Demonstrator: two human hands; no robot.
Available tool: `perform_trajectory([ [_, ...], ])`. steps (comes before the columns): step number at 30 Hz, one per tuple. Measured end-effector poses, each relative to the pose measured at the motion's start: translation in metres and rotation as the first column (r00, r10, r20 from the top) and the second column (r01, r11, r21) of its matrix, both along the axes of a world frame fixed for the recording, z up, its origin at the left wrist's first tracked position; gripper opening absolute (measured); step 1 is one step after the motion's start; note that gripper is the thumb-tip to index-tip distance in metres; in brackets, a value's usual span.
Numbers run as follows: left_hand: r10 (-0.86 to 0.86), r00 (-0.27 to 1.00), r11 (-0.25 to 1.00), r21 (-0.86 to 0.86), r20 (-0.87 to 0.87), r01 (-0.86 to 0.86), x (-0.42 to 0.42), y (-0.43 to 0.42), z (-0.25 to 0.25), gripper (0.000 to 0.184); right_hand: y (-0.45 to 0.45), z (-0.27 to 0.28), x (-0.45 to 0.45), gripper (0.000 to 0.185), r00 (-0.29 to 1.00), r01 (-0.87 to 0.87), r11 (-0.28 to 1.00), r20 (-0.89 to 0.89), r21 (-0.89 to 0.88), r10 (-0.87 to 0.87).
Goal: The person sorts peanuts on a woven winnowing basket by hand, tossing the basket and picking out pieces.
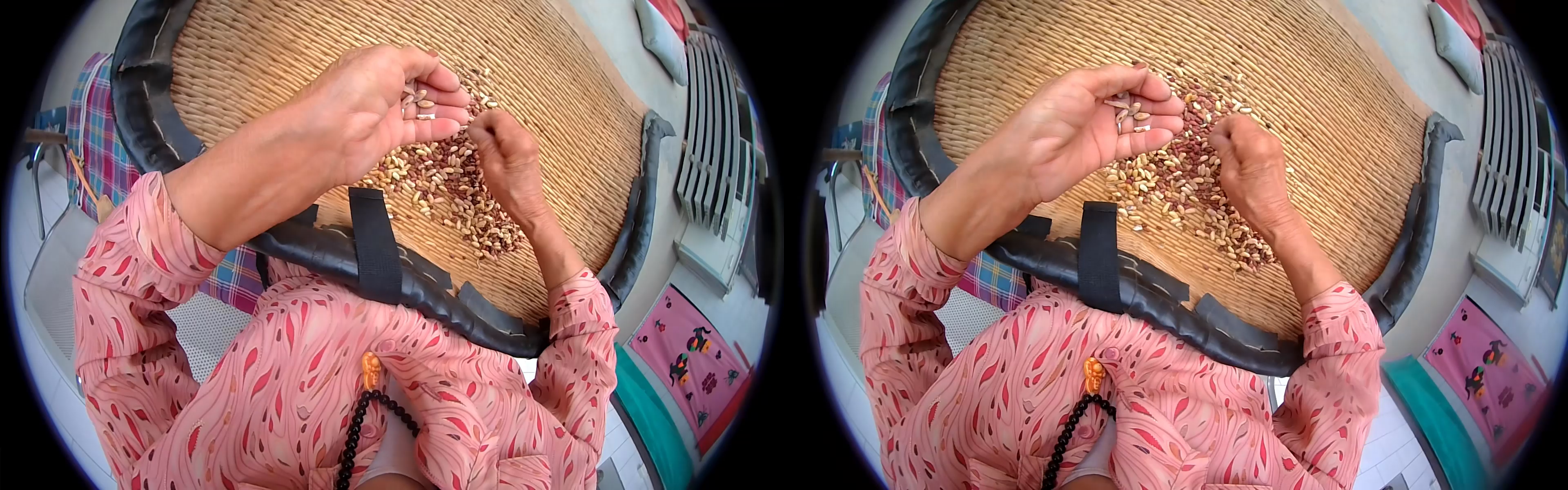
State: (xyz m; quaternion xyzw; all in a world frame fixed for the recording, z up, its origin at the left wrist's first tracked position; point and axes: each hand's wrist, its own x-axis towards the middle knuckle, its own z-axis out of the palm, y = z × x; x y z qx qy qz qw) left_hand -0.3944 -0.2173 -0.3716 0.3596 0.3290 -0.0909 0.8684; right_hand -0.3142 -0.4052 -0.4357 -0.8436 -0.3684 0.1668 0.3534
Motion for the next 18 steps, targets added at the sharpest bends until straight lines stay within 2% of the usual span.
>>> perform_trajectory([
  [1,0.003,1.0,1.0,0.01,-0.003,-0.003,0.001,-0.001,-0.001,0.022,0.003,0.009,0.0,0.003,0.993,0.067,0.998,-0.096,0.021,-0.065],
  [2,0.008,1.0,1.0,0.02,-0.008,-0.008,0.001,-0.001,-0.001,0.023,0.006,0.013,-0.001,0.003,0.986,0.124,0.986,-0.126,0.116,-0.109],
  [5,-0.002,0.997,1.0,0.025,-0.073,0.003,0.003,-0.003,-0.007,0.022,0.026,0.053,-0.02,0.003,0.994,-0.057,0.953,0.104,0.297,0.027],
  [8,-0.017,0.995,0.995,-0.095,-0.099,0.007,0.001,-0.008,-0.005,0.022,0.027,0.055,-0.024,0.002,0.999,0.0,0.922,0.036,0.388,-0.016],
  [11,-0.02,0.999,0.996,-0.084,-0.039,0.017,0.002,-0.003,-0.011,0.022,0.006,0.017,-0.008,0.004,0.998,0.067,0.989,-0.007,0.128,-0.067],
  [12,-0.011,1.0,0.996,-0.086,-0.016,0.01,0.003,0.001,-0.011,0.022,0.002,0.0,-0.005,0.005,0.979,-0.116,0.981,0.185,0.156,0.086],
  [15,0.007,1.0,0.995,-0.097,0.017,-0.005,0.003,0.004,-0.011,0.023,-0.004,-0.018,-0.022,0.006,0.939,-0.287,0.956,0.18,-0.055,0.293],
  [16,0.005,1.0,0.995,-0.098,0.017,-0.003,0.003,0.003,-0.009,0.023,-0.003,-0.019,-0.027,0.008,0.927,-0.309,0.939,0.172,-0.152,0.333],
  [18,-0.003,1.0,0.996,-0.093,0.014,0.004,0.003,0.002,-0.008,0.023,-0.004,-0.02,-0.03,0.009,0.902,-0.343,0.909,0.187,-0.235,0.389],
])
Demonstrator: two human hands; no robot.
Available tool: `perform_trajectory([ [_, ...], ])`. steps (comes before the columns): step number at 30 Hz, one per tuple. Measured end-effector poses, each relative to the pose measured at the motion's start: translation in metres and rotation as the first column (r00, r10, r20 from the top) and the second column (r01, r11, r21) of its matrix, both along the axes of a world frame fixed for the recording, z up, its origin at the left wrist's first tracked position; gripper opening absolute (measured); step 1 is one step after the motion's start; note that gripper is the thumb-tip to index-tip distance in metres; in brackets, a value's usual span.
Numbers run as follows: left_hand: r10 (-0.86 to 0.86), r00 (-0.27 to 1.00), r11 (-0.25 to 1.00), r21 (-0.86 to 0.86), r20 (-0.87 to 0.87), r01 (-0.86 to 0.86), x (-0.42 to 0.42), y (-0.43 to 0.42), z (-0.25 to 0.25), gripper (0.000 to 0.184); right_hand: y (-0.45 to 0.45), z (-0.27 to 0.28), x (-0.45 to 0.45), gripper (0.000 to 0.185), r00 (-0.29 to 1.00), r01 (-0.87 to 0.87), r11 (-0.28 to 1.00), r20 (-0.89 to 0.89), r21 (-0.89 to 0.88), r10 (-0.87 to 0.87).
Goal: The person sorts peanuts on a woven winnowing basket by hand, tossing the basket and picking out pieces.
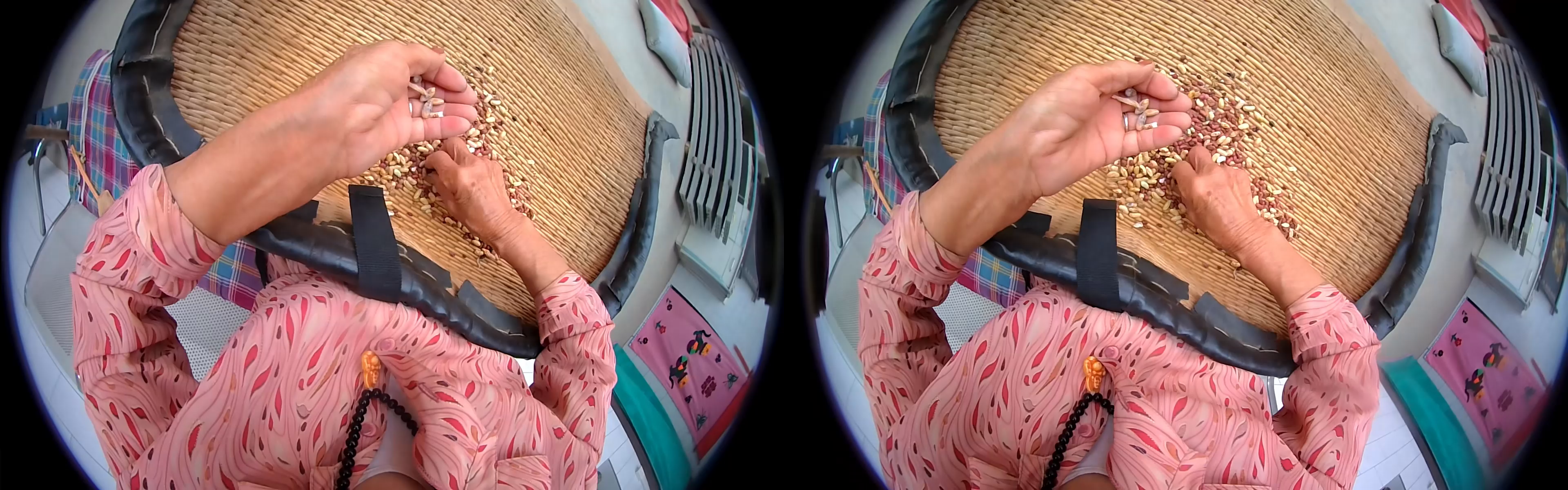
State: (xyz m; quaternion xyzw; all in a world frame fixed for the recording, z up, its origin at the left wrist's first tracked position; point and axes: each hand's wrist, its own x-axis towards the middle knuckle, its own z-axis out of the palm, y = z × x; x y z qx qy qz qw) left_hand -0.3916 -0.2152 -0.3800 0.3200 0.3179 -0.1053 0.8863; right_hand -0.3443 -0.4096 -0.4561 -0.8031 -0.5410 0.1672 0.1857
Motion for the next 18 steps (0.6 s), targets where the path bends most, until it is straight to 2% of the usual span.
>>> perform_trajectory([
  [8,0.0,1.0,1.0,0.011,0.007,0.0,-0.0004,-0.001,0.0048,0.024,-0.0018,-0.0013,0.0028,0.011,0.997,-0.07,0.993,0.031,-0.098,0.073],
  [11,0.003,1.0,0.998,0.062,-0.003,-0.003,-0.0005,-0.0009,0.0069,0.024,-0.0018,-0.0004,0.0015,0.011,0.985,-0.11,0.981,0.113,-0.162,0.129],
  [14,0.015,1.0,1.0,0.026,0.022,-0.015,0.0015,0.0037,0.0065,0.024,0.0004,0.0082,-0.0007,0.011,0.976,-0.144,0.974,0.136,-0.176,0.169],
  [18,0.055,0.997,0.998,0.042,0.055,-0.057,0.0012,0.0058,0.0095,0.023,-0.0031,0.008,0.0008,0.009,0.974,-0.17,0.967,0.115,-0.191,0.194],
])
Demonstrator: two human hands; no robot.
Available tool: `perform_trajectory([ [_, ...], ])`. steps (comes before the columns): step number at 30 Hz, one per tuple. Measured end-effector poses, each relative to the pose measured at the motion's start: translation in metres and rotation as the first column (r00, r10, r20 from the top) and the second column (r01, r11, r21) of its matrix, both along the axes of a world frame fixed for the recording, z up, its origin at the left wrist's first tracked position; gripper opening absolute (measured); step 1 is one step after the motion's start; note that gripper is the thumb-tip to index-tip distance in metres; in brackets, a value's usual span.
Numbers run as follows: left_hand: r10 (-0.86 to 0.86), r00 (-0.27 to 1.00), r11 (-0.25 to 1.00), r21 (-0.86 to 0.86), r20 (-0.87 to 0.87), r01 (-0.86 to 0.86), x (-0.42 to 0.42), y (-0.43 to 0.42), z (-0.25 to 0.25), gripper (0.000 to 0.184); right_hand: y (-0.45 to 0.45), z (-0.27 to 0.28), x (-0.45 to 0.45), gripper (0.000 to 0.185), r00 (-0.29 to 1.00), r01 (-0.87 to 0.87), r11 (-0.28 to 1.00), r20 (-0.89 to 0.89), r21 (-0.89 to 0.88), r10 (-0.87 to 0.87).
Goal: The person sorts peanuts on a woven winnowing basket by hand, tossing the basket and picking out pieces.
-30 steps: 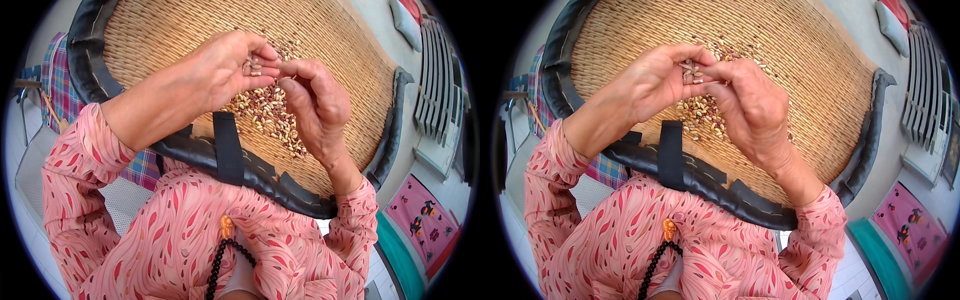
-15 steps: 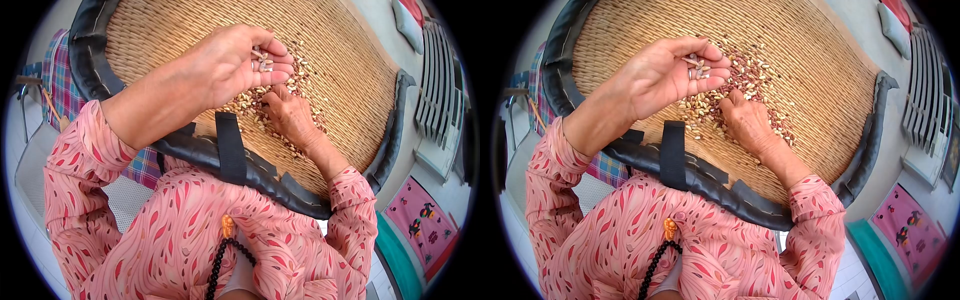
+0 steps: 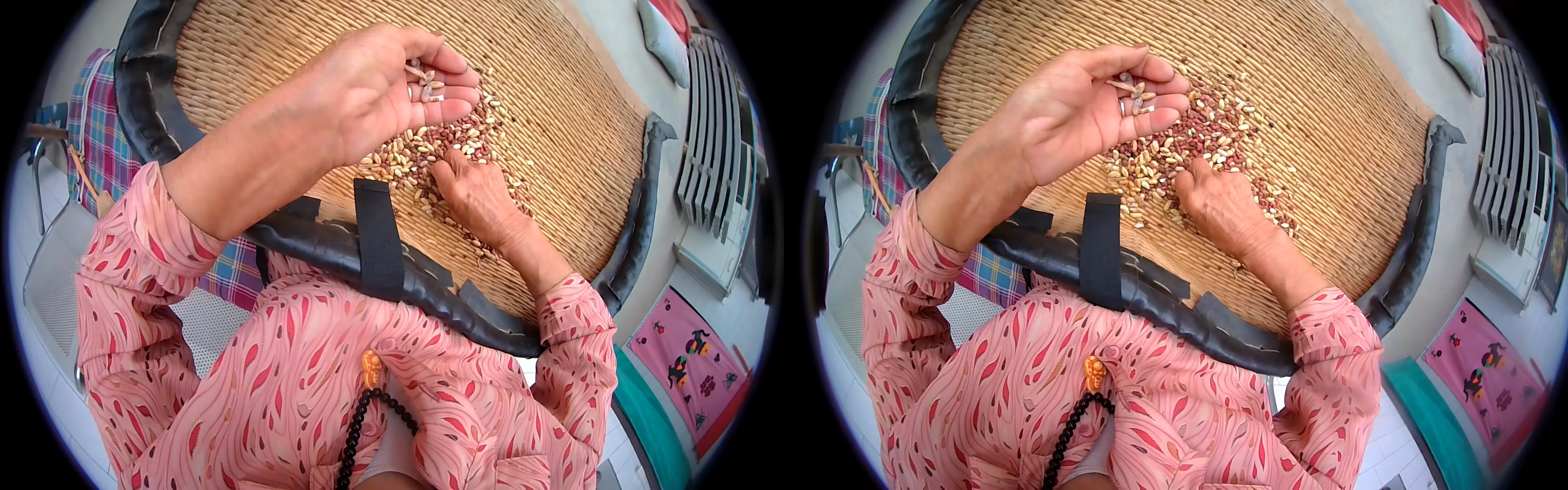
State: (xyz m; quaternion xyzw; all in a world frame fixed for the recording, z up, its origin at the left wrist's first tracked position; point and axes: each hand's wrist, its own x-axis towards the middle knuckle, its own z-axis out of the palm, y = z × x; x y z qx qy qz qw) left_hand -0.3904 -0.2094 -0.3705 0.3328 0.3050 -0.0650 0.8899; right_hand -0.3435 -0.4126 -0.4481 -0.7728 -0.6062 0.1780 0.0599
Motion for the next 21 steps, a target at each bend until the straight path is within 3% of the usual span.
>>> perform_trajectory([
  [2,-0.002,1.0,1.0,0.002,-0.008,0.002,0.001,0.0,0.001,0.024,-0.002,-0.002,0.004,0.006,0.999,0.017,1.0,-0.037,0.021,-0.016],
  [5,-0.074,0.997,0.997,0.002,-0.018,0.074,0.0,0.0,-0.005,0.024,0.0,0.003,0.028,0.005,0.966,0.237,0.927,-0.174,0.29,-0.193],
  [9,-0.105,0.992,0.994,0.029,-0.074,0.108,0.0,-0.01,-0.009,0.023,0.009,0.057,0.044,0.004,0.691,0.677,0.691,-0.542,0.254,-0.479],
  [11,-0.151,0.983,0.986,0.049,-0.108,0.157,0.001,-0.014,-0.01,0.024,0.015,0.07,0.038,0.005,0.731,0.645,0.659,-0.561,0.385,-0.388],
  [14,-0.185,0.979,0.981,-0.072,-0.082,0.179,0.0,-0.018,-0.014,0.024,0.02,0.086,0.024,0.006,0.617,0.679,0.662,-0.735,0.317,-0.281],
  [17,-0.192,0.98,0.977,-0.1,-0.048,0.186,-0.002,-0.016,-0.014,0.023,0.002,0.057,0.044,0.007,0.684,0.656,0.708,-0.603,0.262,-0.411],
  [21,-0.182,0.983,0.979,-0.097,-0.035,0.178,-0.001,-0.013,-0.015,0.023,-0.022,0.009,0.039,0.003,0.958,0.169,0.97,-0.263,0.177,-0.118],
])
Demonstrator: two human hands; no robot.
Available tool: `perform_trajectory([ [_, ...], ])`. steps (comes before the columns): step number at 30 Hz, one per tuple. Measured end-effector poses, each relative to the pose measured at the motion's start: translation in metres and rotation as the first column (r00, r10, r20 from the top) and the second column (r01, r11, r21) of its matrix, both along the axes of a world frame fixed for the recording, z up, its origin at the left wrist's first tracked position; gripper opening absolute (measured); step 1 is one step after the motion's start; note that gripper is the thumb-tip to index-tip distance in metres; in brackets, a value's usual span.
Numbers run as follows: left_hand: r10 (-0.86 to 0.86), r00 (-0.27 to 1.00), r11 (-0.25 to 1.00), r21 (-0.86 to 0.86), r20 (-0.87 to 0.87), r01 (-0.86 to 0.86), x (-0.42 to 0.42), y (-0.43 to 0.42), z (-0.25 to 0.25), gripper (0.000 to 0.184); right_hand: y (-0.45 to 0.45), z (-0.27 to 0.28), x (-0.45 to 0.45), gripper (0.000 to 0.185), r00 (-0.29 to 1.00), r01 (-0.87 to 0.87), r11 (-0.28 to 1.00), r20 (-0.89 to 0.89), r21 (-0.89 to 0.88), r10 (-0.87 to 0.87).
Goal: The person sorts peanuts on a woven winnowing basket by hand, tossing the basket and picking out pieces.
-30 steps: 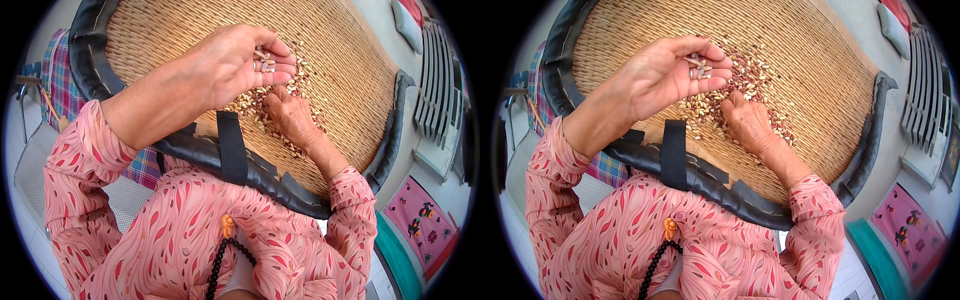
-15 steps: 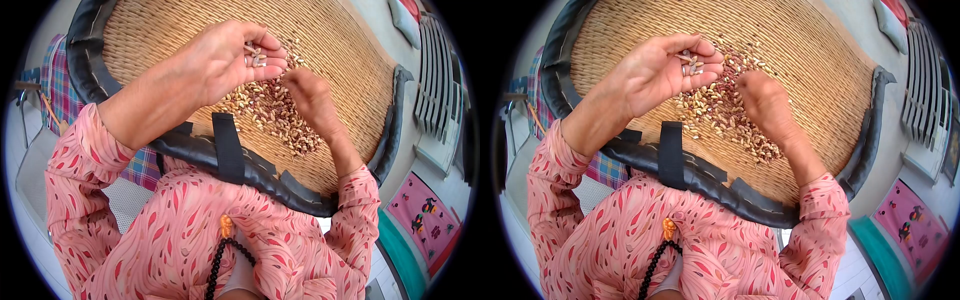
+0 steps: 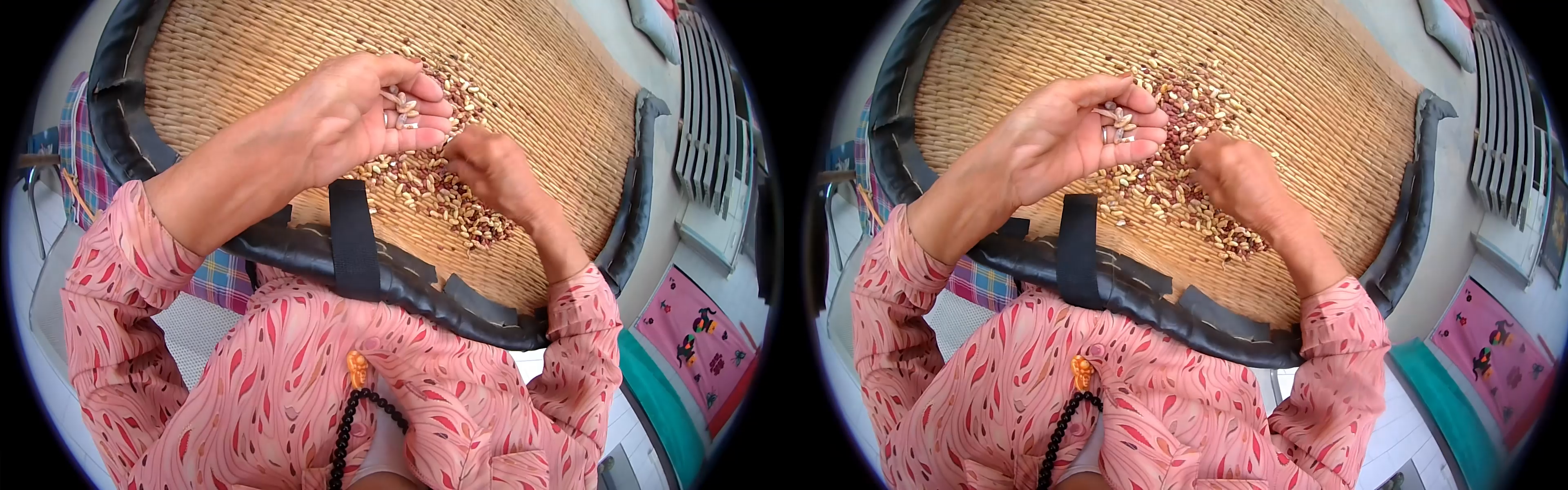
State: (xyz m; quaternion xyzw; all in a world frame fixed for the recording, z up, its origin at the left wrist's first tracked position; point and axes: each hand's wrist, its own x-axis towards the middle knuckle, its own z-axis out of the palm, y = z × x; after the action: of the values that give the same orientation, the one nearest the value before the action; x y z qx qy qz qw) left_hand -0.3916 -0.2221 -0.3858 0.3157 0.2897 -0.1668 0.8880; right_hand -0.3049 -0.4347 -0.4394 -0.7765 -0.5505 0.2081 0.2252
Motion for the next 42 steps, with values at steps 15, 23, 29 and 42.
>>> perform_trajectory([
  [15,-0.046,0.999,0.995,0.082,-0.028,0.048,0.002,-0.002,0.005,0.023,-0.003,-0.013,-0.006,0.002,0.99,-0.011,0.991,0.14,-0.136,0.03],
  [23,-0.093,0.993,0.99,0.1,-0.071,0.099,-0.001,-0.008,0.003,0.024,0.029,0.069,-0.004,0.008,0.935,0.321,0.915,-0.238,0.245,-0.264],
  [29,-0.093,0.995,0.994,0.046,-0.025,0.095,-0.001,-0.005,0.006,0.027,-0.021,0.052,0.03,0.022,0.955,0.205,0.839,-0.084,-0.504,-0.284],
  [42,0.033,0.997,0.999,0.039,0.077,-0.036,0.006,0.006,0.006,0.026,-0.012,0.005,-0.025,0.021,0.677,0.353,0.88,-0.562,-0.318,-0.475],
])
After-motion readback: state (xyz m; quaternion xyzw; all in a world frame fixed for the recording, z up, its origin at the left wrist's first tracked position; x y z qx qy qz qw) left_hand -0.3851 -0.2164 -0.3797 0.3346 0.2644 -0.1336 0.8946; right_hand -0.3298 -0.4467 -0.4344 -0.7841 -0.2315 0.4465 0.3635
